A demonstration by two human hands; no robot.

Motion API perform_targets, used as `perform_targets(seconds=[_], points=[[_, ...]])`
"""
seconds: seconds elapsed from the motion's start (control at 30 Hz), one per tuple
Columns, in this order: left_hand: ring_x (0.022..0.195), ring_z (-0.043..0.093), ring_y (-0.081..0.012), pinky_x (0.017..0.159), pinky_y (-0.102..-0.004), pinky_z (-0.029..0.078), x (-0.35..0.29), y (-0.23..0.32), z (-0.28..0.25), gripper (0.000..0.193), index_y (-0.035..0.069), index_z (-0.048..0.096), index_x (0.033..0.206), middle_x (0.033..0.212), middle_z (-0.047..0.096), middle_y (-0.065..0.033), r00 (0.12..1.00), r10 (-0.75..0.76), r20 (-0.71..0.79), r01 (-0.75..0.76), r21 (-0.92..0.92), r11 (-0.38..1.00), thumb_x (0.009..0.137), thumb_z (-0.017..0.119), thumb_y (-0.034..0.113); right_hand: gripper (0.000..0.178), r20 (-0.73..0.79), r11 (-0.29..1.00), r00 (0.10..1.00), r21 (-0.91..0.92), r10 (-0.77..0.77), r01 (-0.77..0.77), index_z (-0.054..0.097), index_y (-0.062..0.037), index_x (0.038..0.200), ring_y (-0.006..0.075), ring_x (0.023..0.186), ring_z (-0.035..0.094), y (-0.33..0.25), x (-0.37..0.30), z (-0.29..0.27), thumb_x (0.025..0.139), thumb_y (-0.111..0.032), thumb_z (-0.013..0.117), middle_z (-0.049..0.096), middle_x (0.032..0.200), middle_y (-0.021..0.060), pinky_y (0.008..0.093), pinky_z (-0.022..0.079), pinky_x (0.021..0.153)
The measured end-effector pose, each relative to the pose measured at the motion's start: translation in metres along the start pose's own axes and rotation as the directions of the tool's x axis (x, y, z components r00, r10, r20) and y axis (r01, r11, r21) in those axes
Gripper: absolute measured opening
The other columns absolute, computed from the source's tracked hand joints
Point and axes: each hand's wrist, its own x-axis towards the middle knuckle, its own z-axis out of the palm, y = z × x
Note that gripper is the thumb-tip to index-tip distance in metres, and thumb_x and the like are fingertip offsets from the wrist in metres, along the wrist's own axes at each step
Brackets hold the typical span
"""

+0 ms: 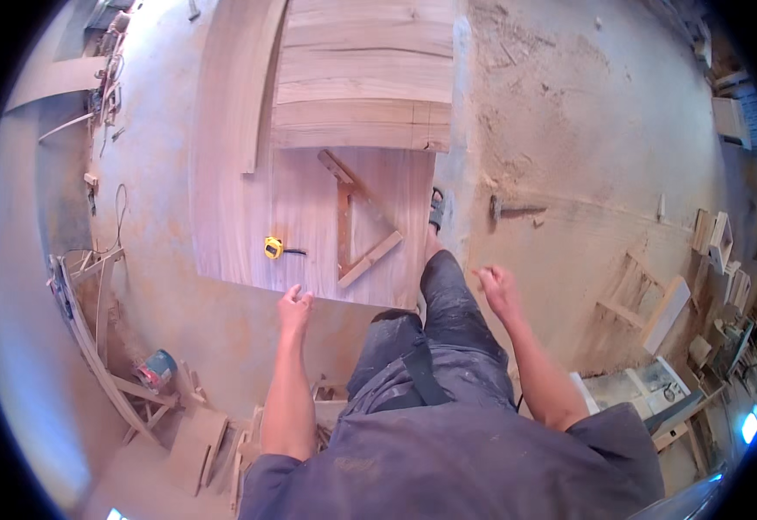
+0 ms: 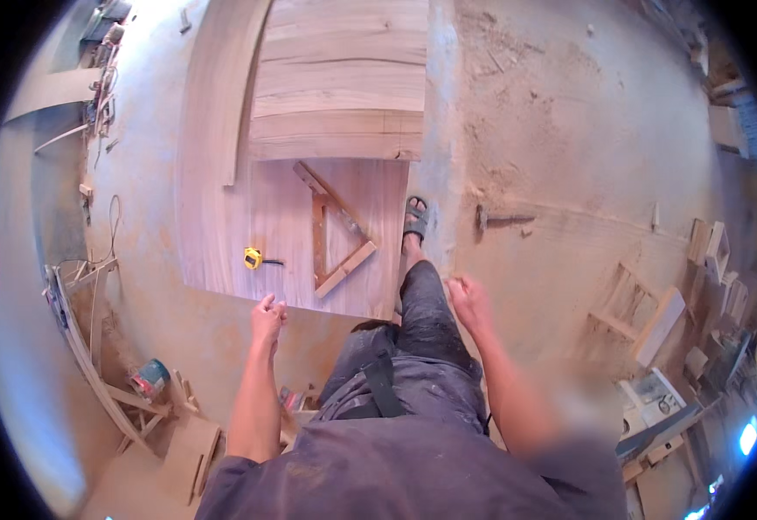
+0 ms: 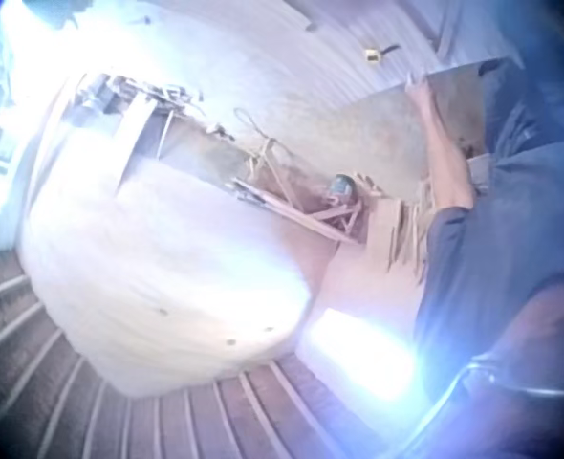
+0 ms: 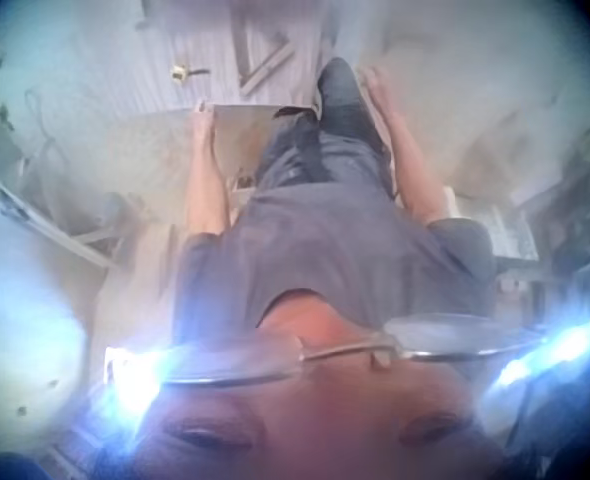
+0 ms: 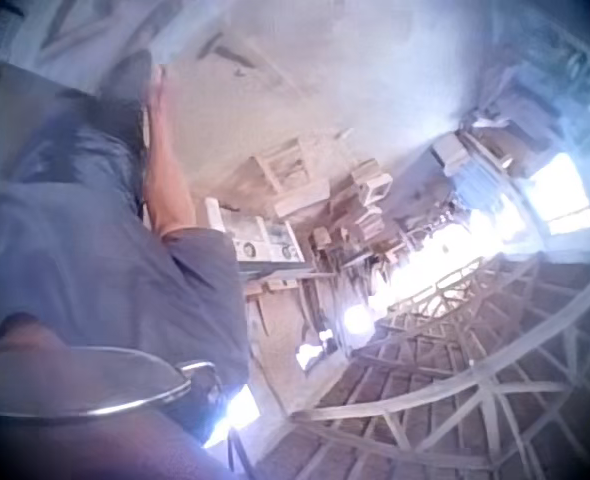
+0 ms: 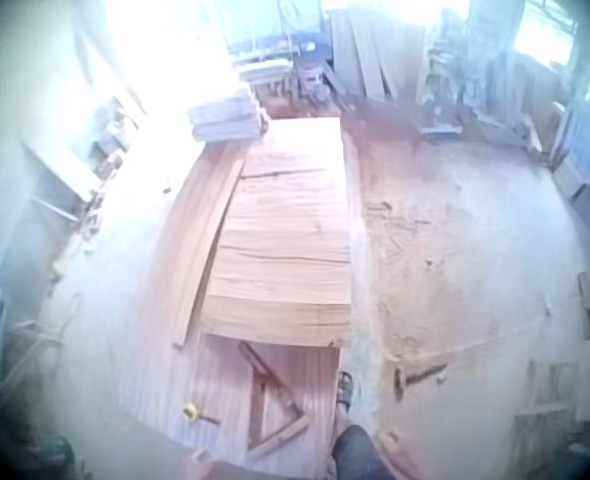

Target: The person measures a large wooden board with a tape measure and marks it with a pencil. They then place a curved wooden template on the board and trace its outline with the pencil.

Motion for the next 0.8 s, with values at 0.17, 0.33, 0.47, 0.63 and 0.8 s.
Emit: perform_targets(seconds=[0.17,0.33,0.47,0.63,0.8], points=[[0.081,0.063,-0.0152,0.074,-0.0308,0.053,0.049,-0.019,-0.008,0.081,-0.01,0.036,0.151,0.09,0.067,-0.0104,0.987,-0.105,-0.121,0.124,0.155,0.98,0.081,0.074,0.007,0.028,0.122,0.953,0.992,0.303,-0.014,-0.024,0.069,0.001,0.086,0.0129,0.066,0.062,-0.085,0.056,0.024,0.098,-0.021,0.058,0.067,0.072,0.0082,0.0296,0.049,0.063],[0.129,0.05,-0.0389,0.114,-0.0422,0.038,0.125,-0.006,-0.014,0.088,-0.002,0.034,0.154,0.139,0.048,-0.0267,0.954,0.165,-0.249,-0.027,0.477,0.879,0.078,0.077,0.008,0.02,0.067,0.947,0.997,0.321,-0.033,0.01,0.068,0.0023,0.096,0.0103,0.068,0.061,-0.116,0.074,0.055,0.099,-0.015,0.058,0.067,0.075,0.0061,0.0267,0.049,0.067],[0.129,0.048,-0.0452,0.113,-0.0443,0.04,0.169,0.011,-0.018,0.083,0.005,0.041,0.151,0.143,0.042,-0.028,0.933,0.271,-0.237,-0.068,0.622,0.78,0.078,0.079,0.012,0.017,-0.031,0.917,0.998,0.395,-0.052,0.06,0.066,0.0022,0.099,0.0102,0.071,0.062,-0.114,0.087,0.064,0.099,-0.012,0.057,0.066,0.077,0.0058,0.0263,0.049,0.07],[0.115,0.057,-0.0383,0.103,-0.0447,0.047,0.191,0.035,-0.013,0.062,0.006,0.057,0.14,0.129,0.05,-0.0232,0.963,0.187,-0.197,0.005,0.702,0.713,0.081,0.075,0.017,0.018,0.005,0.947,1.0,0.32,0.007,-0.008,0.067,0.0001,0.095,0.0108,0.07,0.06,-0.109,0.088,0.075,0.1,-0.014,0.057,0.067,0.077,0.0052,0.0274,0.049,0.07],[0.092,0.064,-0.0227,0.088,-0.0364,0.053,0.17,0.081,0.003,0.057,-0.004,0.06,0.135,0.114,0.065,-0.0159,0.958,0.169,-0.233,-0.099,0.285,0.953,0.081,0.069,0.011,0.025,0.177,0.998,0.984,-0.054,-0.034,0.044,0.066,-0.0002,0.097,0.0191,0.076,0.059,-0.11,0.08,0.1,0.101,-0.024,0.058,0.064,0.081,0.009,0.0336,0.048,0.074]])
